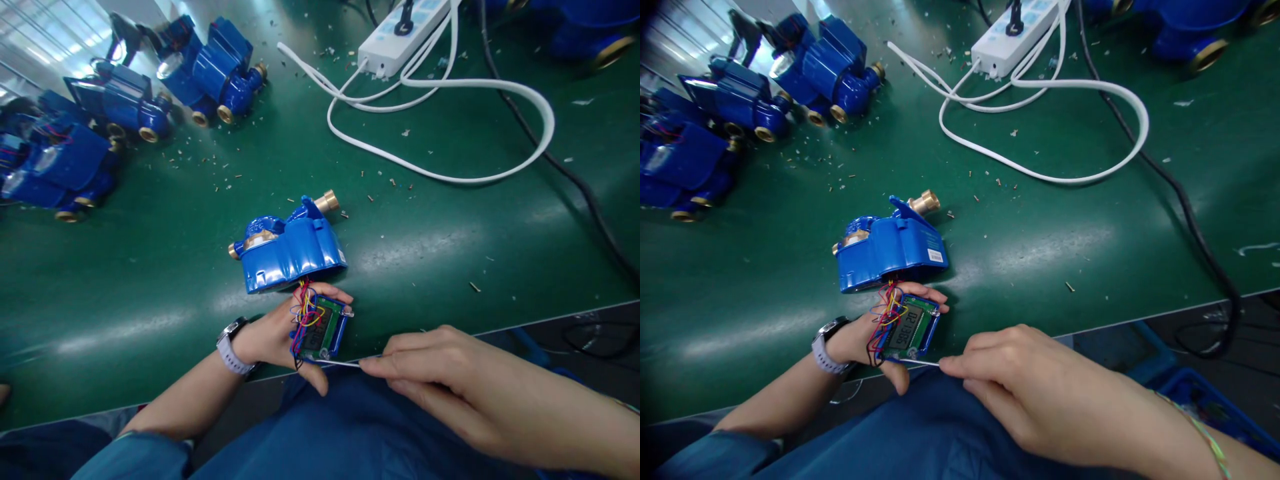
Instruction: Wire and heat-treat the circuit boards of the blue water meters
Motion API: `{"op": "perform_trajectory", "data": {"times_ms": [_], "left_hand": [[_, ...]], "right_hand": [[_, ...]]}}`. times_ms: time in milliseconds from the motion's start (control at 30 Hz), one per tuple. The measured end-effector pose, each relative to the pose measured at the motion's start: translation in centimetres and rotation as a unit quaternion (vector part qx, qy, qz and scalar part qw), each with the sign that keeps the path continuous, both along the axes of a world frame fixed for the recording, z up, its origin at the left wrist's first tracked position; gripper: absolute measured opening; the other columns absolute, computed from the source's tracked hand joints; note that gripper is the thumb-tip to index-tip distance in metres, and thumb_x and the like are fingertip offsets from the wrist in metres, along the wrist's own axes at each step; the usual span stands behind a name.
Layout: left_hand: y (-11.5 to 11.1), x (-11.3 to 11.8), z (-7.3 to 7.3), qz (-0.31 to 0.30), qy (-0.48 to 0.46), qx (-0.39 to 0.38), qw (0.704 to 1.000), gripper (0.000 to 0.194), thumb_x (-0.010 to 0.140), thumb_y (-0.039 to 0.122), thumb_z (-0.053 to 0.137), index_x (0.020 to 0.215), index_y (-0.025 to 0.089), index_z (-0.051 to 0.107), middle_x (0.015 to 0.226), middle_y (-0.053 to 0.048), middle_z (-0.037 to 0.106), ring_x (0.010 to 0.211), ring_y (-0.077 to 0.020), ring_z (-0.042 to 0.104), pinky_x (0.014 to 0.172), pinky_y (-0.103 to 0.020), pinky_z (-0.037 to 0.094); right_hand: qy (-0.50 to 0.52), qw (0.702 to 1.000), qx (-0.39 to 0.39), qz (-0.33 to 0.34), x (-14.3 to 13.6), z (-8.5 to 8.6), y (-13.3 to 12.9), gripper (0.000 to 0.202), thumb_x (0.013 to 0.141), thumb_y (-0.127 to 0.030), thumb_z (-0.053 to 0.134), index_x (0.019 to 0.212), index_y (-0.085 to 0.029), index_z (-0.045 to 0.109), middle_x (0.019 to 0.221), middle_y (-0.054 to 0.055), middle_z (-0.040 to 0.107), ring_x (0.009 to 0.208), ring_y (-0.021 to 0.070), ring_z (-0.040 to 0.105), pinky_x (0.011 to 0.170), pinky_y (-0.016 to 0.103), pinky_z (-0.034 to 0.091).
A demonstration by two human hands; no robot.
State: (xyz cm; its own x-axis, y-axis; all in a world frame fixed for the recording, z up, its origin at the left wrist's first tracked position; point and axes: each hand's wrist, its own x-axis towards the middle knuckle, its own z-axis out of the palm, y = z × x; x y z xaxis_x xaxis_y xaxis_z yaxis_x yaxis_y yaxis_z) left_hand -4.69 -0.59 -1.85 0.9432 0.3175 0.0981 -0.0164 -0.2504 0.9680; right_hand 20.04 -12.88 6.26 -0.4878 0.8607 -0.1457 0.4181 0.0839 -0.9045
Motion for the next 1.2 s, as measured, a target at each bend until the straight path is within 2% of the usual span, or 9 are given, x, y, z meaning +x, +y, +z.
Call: {"op": "perform_trajectory", "data": {"times_ms": [133,300,400,567,667,733,933,1067,1200], "left_hand": [[-0.1,-0.3,-0.7,0.002,-0.01,-0.028,1.0,0.105,0.052,0.048,0.091,0.138,0.03,0.033,0.134,-0.013,0.049,0.121,-0.0295,0.056,0.108,-0.046,0.044],[0.1,-0.3,-0.7,-0.019,-0.006,0.002,1.0,0.103,0.055,0.049,0.09,0.138,0.031,0.033,0.13,-0.012,0.053,0.118,-0.028,0.058,0.104,-0.043,0.047],[0.3,0.0,0.0,-0.031,0.006,0.031,0.999,0.097,0.06,0.049,0.088,0.138,0.029,0.034,0.13,-0.012,0.054,0.118,-0.028,0.058,0.101,-0.041,0.049],[0.8,0.4,1.6,-0.067,0.035,0.088,0.993,0.096,0.066,0.044,0.086,0.143,0.025,0.03,0.133,-0.015,0.048,0.124,-0.0303,0.052,0.104,-0.041,0.048],[1.2,0.3,2.4,-0.115,0.052,0.076,0.989,0.089,0.071,0.041,0.081,0.142,0.021,0.032,0.14,-0.018,0.039,0.129,-0.0314,0.048,0.108,-0.042,0.046],[1.4,0.4,2.7,-0.134,0.049,0.057,0.988,0.087,0.073,0.038,0.08,0.143,0.022,0.032,0.139,-0.018,0.04,0.131,-0.0312,0.047,0.109,-0.043,0.045],[1.3,0.6,2.3,-0.105,0.01,0.024,0.994,0.09,0.068,0.039,0.084,0.139,0.026,0.032,0.13,-0.014,0.053,0.142,-0.0337,0.036,0.112,-0.049,0.041],[0.9,0.5,1.5,-0.08,0.017,-0.002,0.997,0.099,0.061,0.041,0.089,0.14,0.027,0.03,0.133,-0.014,0.055,0.125,-0.0305,0.055,0.105,-0.044,0.048],[0.3,0.1,0.3,-0.047,0.01,-0.003,0.999,0.096,0.055,0.044,0.091,0.135,0.027,0.04,0.128,-0.012,0.059,0.118,-0.0293,0.06,0.102,-0.042,0.049]], "right_hand": [[0.038,0.997,-0.072,-0.004,-0.1,-0.3,0.9,0.036,0.092,-0.009,0.058,0.119,-0.03,0.07,0.092,-0.002,0.071,0.085,0.0124,0.067,0.069,0.018,0.053],[0.077,0.98,-0.163,-0.081,-0.9,-1.7,-0.3,0.03,0.092,-0.012,0.056,0.11,-0.028,0.074,0.084,-0.002,0.072,0.077,0.013,0.069,0.068,0.019,0.056],[0.084,0.981,-0.122,-0.122,-1.3,-2.0,-1.4,0.028,0.092,-0.015,0.058,0.113,-0.027,0.073,0.093,0.001,0.073,0.084,0.0155,0.07,0.073,0.021,0.058],[0.072,0.992,-0.048,-0.096,-1.0,-1.8,-2.1,0.035,0.094,-0.013,0.054,0.122,-0.03,0.069,0.103,0.002,0.072,0.092,0.0158,0.07,0.077,0.021,0.059],[0.066,0.992,-0.036,-0.1,-0.7,-1.9,-2.1,0.032,0.096,-0.017,0.054,0.123,-0.03,0.068,0.105,0.002,0.072,0.094,0.0156,0.07,0.08,0.021,0.059],[0.066,0.992,-0.053,-0.093,-0.6,-1.9,-2.0,0.033,0.096,-0.019,0.056,0.124,-0.032,0.067,0.105,0.0,0.072,0.094,0.0145,0.07,0.082,0.02,0.058],[0.069,0.99,-0.097,-0.074,-0.3,-1.7,-1.6,0.032,0.094,-0.021,0.06,0.121,-0.035,0.069,0.1,0.0,0.072,0.091,0.0162,0.07,0.077,0.022,0.059],[0.066,0.99,-0.113,-0.057,0.1,-1.7,-1.1,0.033,0.094,-0.021,0.06,0.12,-0.038,0.068,0.1,-0.003,0.072,0.09,0.0146,0.069,0.077,0.021,0.059],[0.049,0.994,-0.08,-0.061,0.0,-1.4,-1.2,0.03,0.094,-0.022,0.06,0.12,-0.034,0.069,0.102,-0.002,0.072,0.091,0.015,0.069,0.077,0.02,0.059]]}}
